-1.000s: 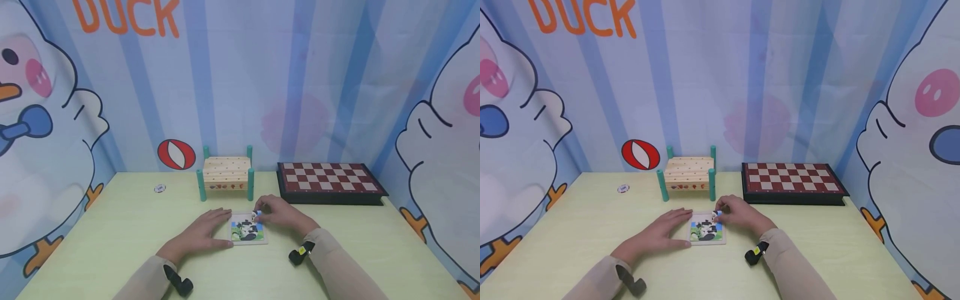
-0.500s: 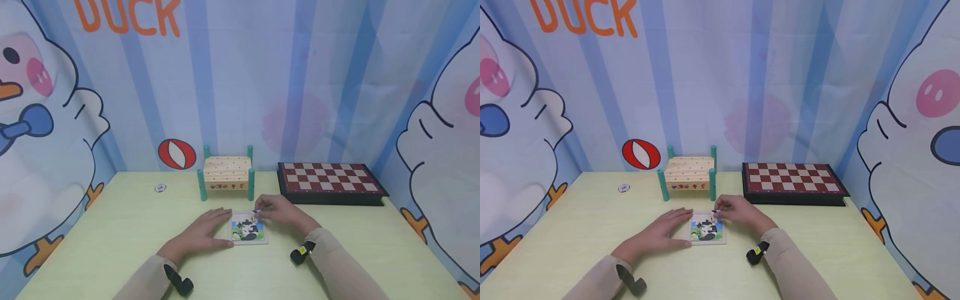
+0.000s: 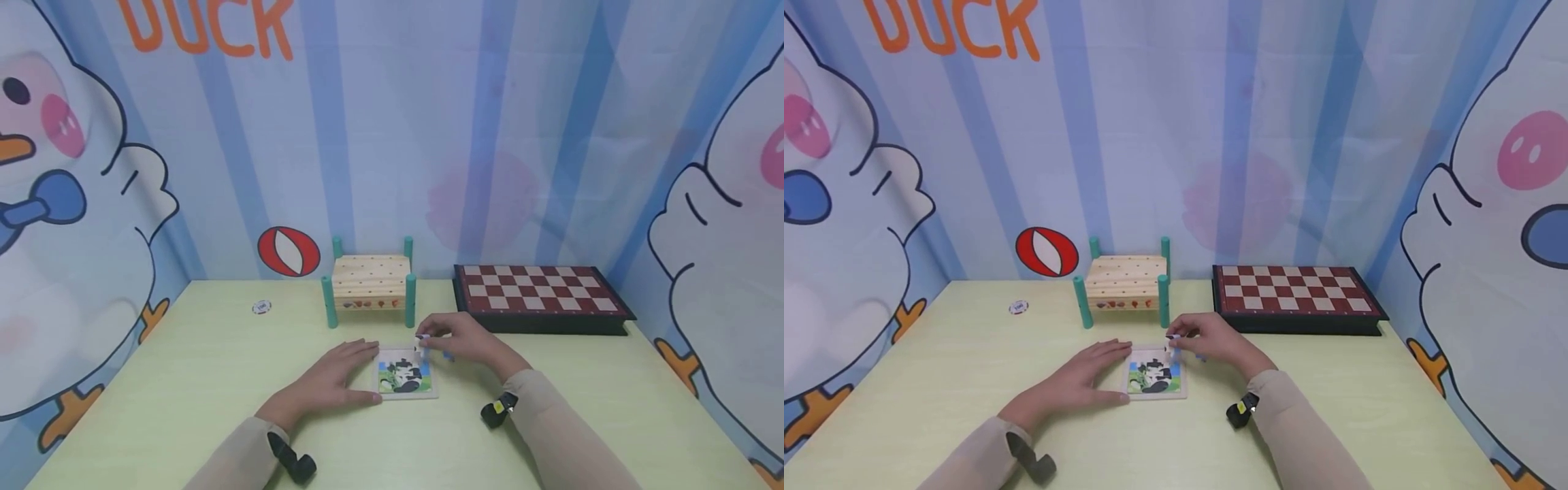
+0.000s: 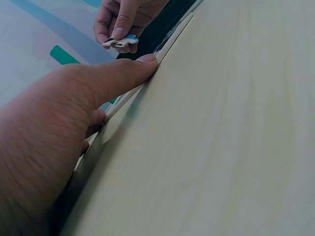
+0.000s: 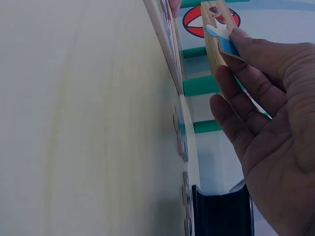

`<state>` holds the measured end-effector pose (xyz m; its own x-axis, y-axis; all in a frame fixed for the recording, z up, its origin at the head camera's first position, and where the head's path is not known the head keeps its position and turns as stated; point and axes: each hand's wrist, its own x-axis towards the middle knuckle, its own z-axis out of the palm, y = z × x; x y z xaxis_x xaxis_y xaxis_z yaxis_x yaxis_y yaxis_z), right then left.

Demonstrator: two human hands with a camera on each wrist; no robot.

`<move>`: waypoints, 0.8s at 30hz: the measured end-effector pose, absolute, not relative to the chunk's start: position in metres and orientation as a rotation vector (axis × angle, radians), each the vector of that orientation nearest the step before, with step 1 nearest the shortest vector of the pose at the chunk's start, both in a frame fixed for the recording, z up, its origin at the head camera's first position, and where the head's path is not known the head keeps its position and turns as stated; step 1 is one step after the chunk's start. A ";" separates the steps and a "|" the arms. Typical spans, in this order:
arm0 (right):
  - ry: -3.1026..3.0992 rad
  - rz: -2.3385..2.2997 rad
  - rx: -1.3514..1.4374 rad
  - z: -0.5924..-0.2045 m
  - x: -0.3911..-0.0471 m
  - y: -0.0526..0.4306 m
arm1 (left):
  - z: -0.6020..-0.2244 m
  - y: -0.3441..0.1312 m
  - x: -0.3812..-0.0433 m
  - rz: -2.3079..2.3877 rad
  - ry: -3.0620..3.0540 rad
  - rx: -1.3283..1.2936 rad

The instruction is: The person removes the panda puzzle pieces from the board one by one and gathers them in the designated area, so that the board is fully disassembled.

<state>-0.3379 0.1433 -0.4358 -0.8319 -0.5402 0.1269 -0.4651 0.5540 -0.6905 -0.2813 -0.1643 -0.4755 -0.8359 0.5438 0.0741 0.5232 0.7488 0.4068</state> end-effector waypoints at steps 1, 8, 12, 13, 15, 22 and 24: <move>2.686 -1.140 -0.863 -0.436 -0.338 0.145 | -0.476 -0.164 -0.281 0.651 2.892 0.880; 2.724 -1.155 -0.763 -0.437 -0.336 0.172 | -0.474 -0.164 -0.280 0.662 2.886 0.867; 2.748 -1.197 -0.675 -0.441 -0.333 0.194 | -0.474 -0.163 -0.280 0.656 2.882 0.861; 2.753 -1.206 -0.661 -0.443 -0.333 0.200 | -0.474 -0.163 -0.280 0.651 2.882 0.856; 2.760 -1.219 -0.647 -0.446 -0.332 0.212 | -0.475 -0.164 -0.280 0.651 2.877 0.850; 2.785 -1.248 -0.596 -0.455 -0.328 0.246 | -0.476 -0.164 -0.281 0.651 2.882 0.860; 2.785 -1.256 -0.574 -0.459 -0.326 0.255 | -0.476 -0.164 -0.281 0.653 2.883 0.863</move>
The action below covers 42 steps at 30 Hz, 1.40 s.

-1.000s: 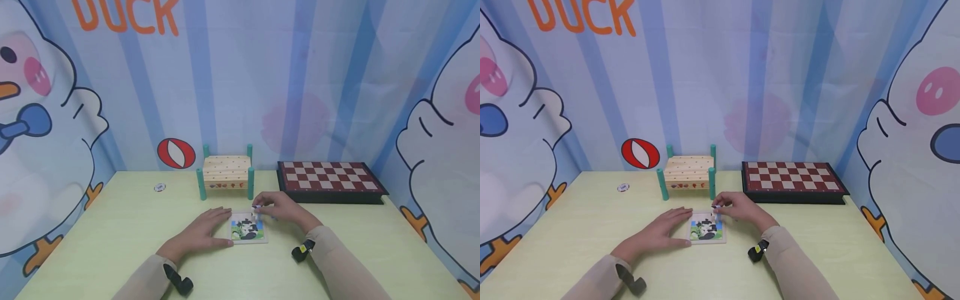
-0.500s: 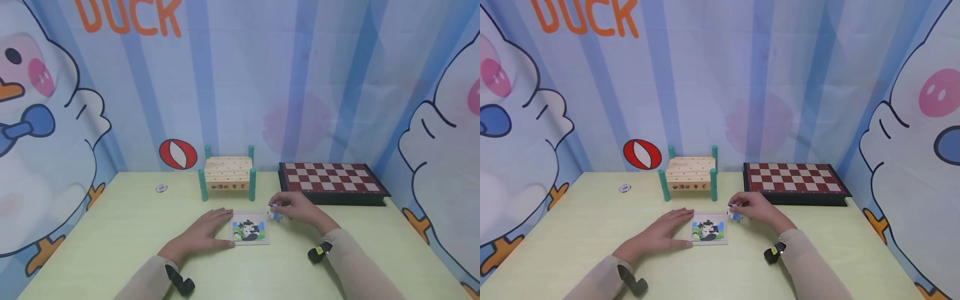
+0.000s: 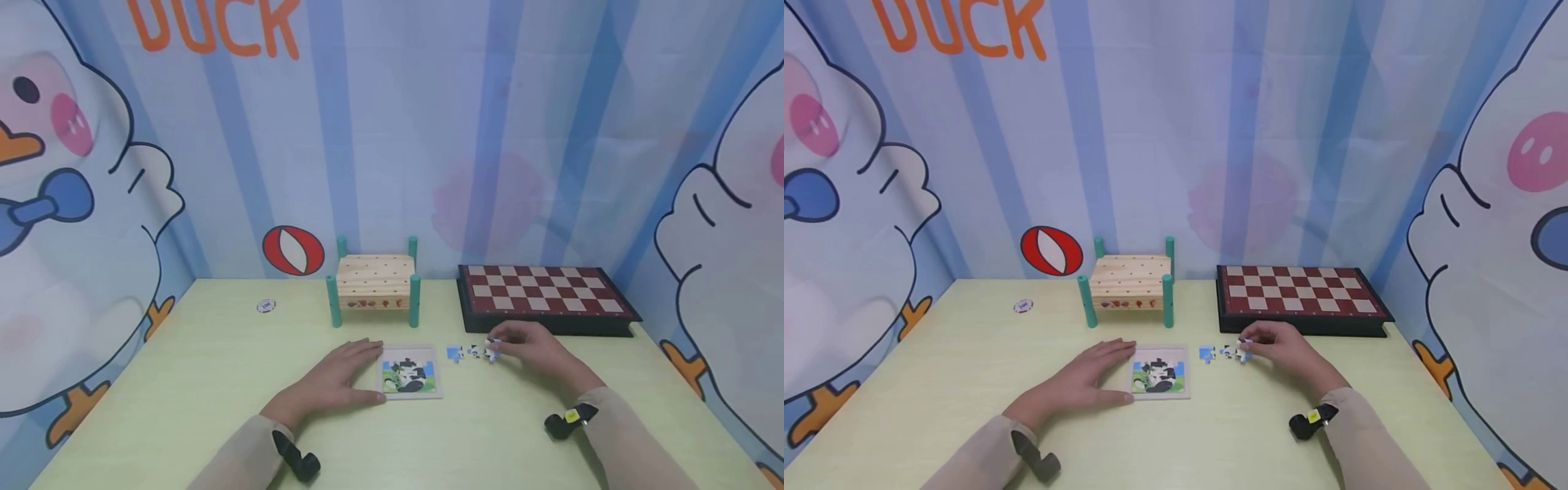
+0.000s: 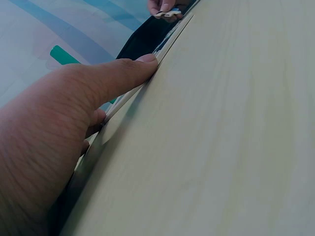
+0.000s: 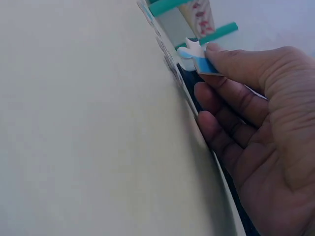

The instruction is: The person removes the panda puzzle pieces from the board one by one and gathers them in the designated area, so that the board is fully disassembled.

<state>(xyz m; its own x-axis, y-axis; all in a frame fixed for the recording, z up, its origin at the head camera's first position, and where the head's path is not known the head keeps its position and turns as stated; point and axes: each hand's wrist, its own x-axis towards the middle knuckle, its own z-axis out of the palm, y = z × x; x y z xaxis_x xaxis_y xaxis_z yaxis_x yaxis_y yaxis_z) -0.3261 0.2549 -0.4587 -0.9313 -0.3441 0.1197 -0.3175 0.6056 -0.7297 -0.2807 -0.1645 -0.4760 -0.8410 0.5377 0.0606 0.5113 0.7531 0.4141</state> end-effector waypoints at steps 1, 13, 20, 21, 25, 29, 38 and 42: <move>2.787 -1.256 -0.558 -0.460 -0.325 0.260 | -0.476 -0.164 -0.281 0.658 2.881 0.866; 2.816 -1.249 -0.467 -0.467 -0.329 0.290 | -0.475 -0.165 -0.280 0.668 2.882 0.897; 2.809 -1.199 -0.421 -0.465 -0.329 0.283 | -0.477 -0.166 -0.279 0.668 2.889 0.883; 2.814 -1.186 -0.411 -0.465 -0.329 0.282 | -0.476 -0.166 -0.278 0.669 2.889 0.883; 2.824 -1.141 -0.407 -0.463 -0.328 0.280 | -0.474 -0.166 -0.276 0.677 2.883 0.878; 2.841 -1.095 -0.402 -0.463 -0.328 0.280 | -0.472 -0.166 -0.276 0.674 2.881 0.877; 2.853 -1.041 -0.403 -0.461 -0.328 0.278 | -0.474 -0.164 -0.280 0.648 2.883 0.855; 2.860 -1.033 -0.404 -0.461 -0.327 0.277 | -0.473 -0.164 -0.280 0.667 2.880 0.867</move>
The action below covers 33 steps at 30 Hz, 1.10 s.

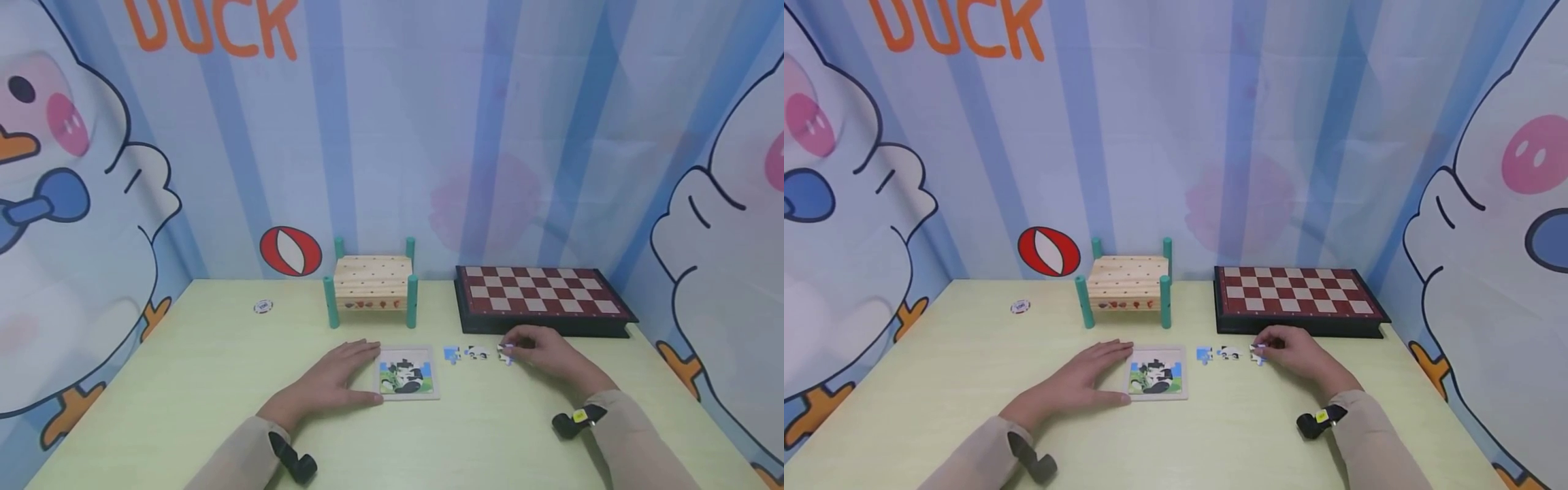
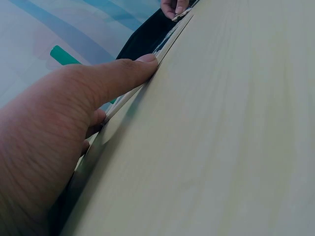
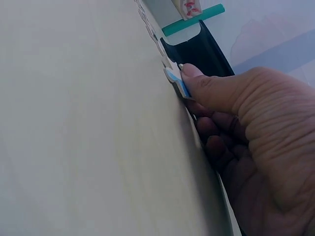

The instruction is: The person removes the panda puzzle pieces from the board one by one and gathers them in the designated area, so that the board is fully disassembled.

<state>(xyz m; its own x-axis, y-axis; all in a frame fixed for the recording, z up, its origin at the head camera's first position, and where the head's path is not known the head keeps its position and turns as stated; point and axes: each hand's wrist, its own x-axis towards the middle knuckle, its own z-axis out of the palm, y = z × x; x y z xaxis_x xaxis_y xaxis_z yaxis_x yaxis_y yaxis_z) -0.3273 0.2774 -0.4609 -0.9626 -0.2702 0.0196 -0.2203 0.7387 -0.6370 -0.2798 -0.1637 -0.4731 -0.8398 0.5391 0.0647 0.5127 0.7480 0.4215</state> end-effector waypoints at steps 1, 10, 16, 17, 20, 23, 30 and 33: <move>2.861 -1.031 -0.409 -0.461 -0.327 0.277 | -0.473 -0.164 -0.280 0.669 2.879 0.870; 2.864 -1.045 -0.460 -0.462 -0.325 0.276 | -0.474 -0.164 -0.279 0.678 2.877 0.870; 2.878 -1.035 -0.491 -0.465 -0.327 0.275 | -0.474 -0.164 -0.278 0.672 2.879 0.861; 2.881 -1.032 -0.491 -0.465 -0.328 0.275 | -0.474 -0.164 -0.278 0.672 2.879 0.860; 2.879 -1.037 -0.503 -0.466 -0.328 0.275 | -0.473 -0.164 -0.278 0.674 2.880 0.860; 2.872 -1.051 -0.515 -0.465 -0.328 0.275 | -0.473 -0.164 -0.278 0.671 2.881 0.861; 2.858 -1.070 -0.502 -0.464 -0.326 0.275 | -0.473 -0.163 -0.279 0.671 2.878 0.877; 2.855 -1.083 -0.500 -0.465 -0.327 0.276 | -0.472 -0.164 -0.279 0.669 2.880 0.880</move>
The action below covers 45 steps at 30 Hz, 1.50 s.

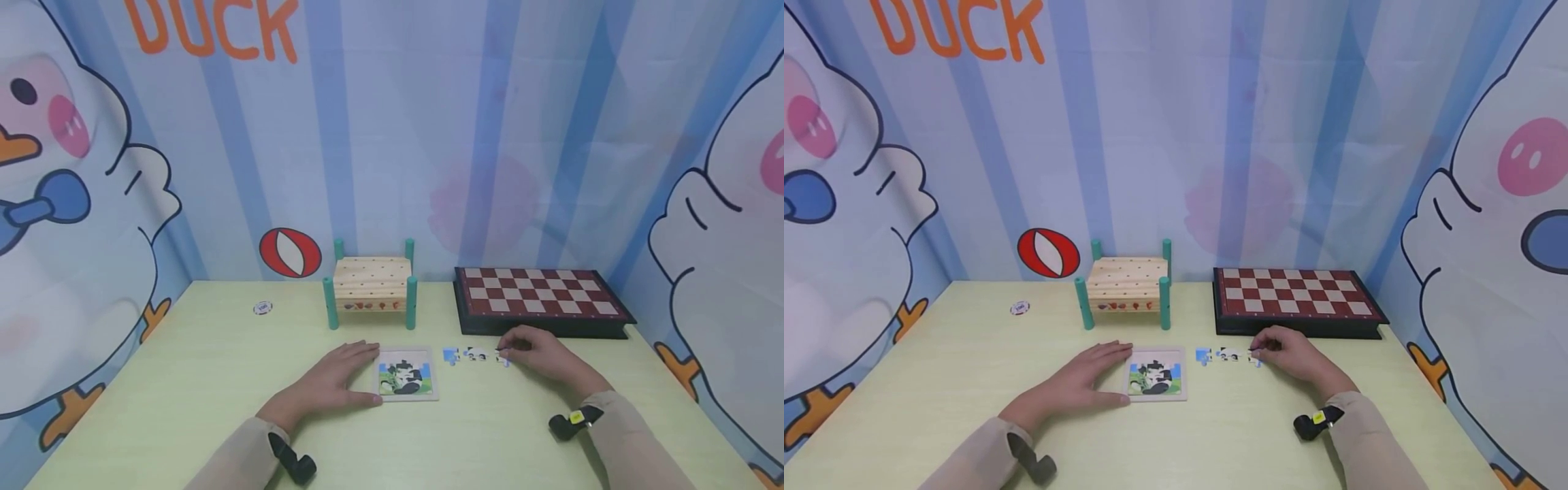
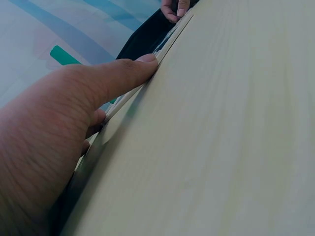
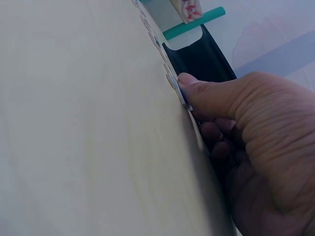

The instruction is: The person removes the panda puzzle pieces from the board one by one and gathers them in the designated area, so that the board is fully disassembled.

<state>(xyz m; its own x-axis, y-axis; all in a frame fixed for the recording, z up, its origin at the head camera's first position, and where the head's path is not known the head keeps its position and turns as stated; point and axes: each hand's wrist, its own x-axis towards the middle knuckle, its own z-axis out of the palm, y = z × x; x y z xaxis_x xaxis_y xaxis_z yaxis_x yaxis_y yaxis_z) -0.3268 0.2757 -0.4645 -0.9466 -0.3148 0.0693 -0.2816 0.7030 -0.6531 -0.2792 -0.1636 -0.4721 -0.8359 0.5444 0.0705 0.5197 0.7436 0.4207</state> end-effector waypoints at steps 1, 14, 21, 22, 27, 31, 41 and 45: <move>2.853 -1.084 -0.499 -0.465 -0.327 0.276 | -0.472 -0.164 -0.279 0.670 2.880 0.883; 2.838 -1.099 -0.444 -0.467 -0.327 0.278 | -0.476 -0.163 -0.280 0.677 2.876 0.890; 2.864 -1.083 -0.466 -0.466 -0.329 0.278 | -0.473 -0.163 -0.281 0.662 2.897 0.892; 2.861 -1.089 -0.463 -0.466 -0.329 0.278 | -0.472 -0.163 -0.281 0.661 2.897 0.892; 2.855 -1.092 -0.473 -0.466 -0.331 0.277 | -0.471 -0.164 -0.280 0.662 2.889 0.883; 2.856 -1.104 -0.473 -0.465 -0.331 0.276 | -0.470 -0.164 -0.281 0.675 2.890 0.883; 2.854 -1.097 -0.444 -0.467 -0.330 0.279 | -0.475 -0.164 -0.283 0.661 2.885 0.875; 2.847 -1.102 -0.438 -0.469 -0.331 0.279 | -0.476 -0.165 -0.282 0.672 2.882 0.879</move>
<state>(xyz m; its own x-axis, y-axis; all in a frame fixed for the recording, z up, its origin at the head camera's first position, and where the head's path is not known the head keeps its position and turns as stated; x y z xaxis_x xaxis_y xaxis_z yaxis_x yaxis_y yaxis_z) -0.3306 0.2790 -0.4686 -0.9580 -0.2827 0.0483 -0.2415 0.7043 -0.6676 -0.2817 -0.1649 -0.4761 -0.8366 0.5429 0.0731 0.5192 0.7433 0.4219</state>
